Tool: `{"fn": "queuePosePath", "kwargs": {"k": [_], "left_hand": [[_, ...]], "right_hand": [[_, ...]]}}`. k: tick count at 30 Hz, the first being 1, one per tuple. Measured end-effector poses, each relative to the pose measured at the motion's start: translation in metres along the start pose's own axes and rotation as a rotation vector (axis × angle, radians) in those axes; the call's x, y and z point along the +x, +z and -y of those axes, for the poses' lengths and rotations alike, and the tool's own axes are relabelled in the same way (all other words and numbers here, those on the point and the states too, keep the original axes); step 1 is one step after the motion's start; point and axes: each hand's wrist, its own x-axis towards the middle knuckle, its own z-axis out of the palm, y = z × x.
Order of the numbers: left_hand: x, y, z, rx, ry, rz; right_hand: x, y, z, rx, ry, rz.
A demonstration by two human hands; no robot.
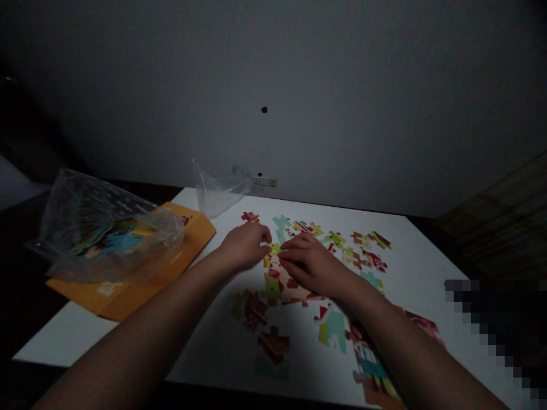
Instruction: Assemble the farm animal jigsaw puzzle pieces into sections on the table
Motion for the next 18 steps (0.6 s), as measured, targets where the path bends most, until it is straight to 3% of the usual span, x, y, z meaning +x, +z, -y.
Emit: {"fn": "queuePosePath", "kwargs": {"k": [5, 12, 18], "left_hand": [[0.000, -0.004, -0.005, 0.019, 0.011, 0.014], [0.001, -0.009, -0.008, 0.074, 0.061, -0.130], [0.000, -0.006, -0.008, 0.124, 0.203, -0.051]], "right_hand": [[-0.002, -0.005, -0.003, -0.067, 0.031, -0.018], [-0.012, -0.025, -0.017, -0.176, 0.320, -0.253], [-0.018, -0.040, -0.021, -0.143, 0.473, -0.356]]}}
